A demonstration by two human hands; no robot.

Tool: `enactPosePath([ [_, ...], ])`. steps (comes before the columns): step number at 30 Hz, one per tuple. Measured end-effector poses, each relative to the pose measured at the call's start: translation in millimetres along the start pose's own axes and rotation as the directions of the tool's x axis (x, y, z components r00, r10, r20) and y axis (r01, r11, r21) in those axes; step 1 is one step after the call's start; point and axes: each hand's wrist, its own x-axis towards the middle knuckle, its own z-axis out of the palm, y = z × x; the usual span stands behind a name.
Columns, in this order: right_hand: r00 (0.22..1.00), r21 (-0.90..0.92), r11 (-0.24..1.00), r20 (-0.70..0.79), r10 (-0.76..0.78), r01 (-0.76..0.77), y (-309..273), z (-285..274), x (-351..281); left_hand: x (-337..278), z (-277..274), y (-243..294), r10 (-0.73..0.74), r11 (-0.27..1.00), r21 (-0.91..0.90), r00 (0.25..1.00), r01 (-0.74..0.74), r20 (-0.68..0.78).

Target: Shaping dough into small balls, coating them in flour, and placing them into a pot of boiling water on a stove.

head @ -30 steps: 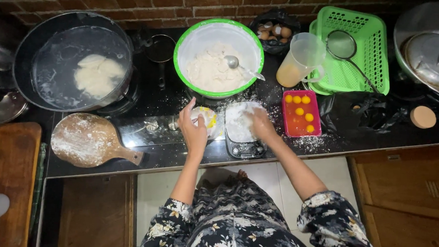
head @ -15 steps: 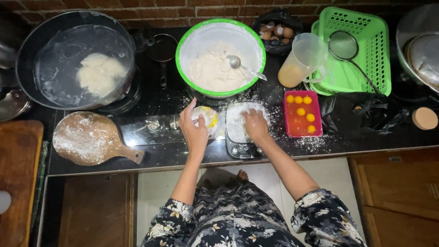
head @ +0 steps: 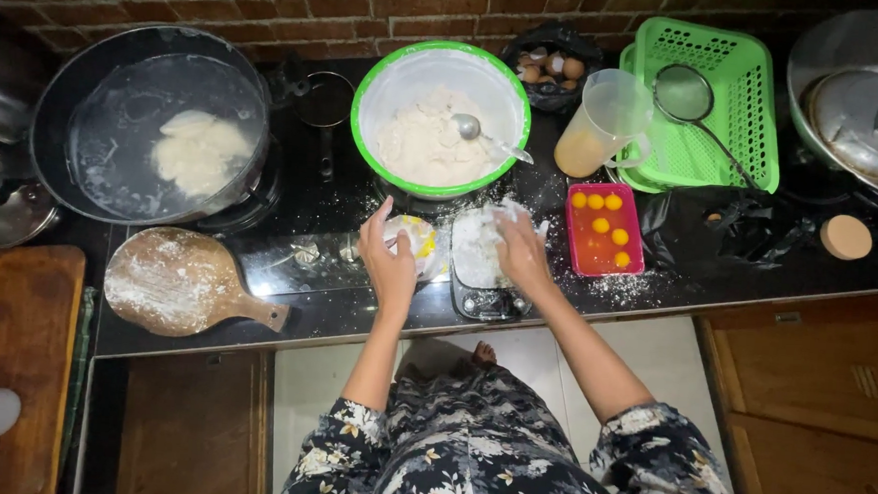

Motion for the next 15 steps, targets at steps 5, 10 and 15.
enactPosePath([
  [5,0.983,-0.033,0.999,0.185,0.018,-0.012,39.6,52.2,15.4,-1.5,1.1,-2.2,0.010,1.000,-0.009,1.000,-0.010,0.003],
  [10,0.967,-0.409,0.880,0.020,-0.256,0.241,110.1,137.0,30.9,-4.4,0.7,-0.2,-0.006,1.000,-0.018,1.000,0.006,0.013],
  [15,0.980,-0.057,0.985,-0.103,-0.168,0.163,90.8,89.3,28.9,-4.5,-2.5,3.2,-0.011,0.999,-0.035,1.000,0.011,0.009],
])
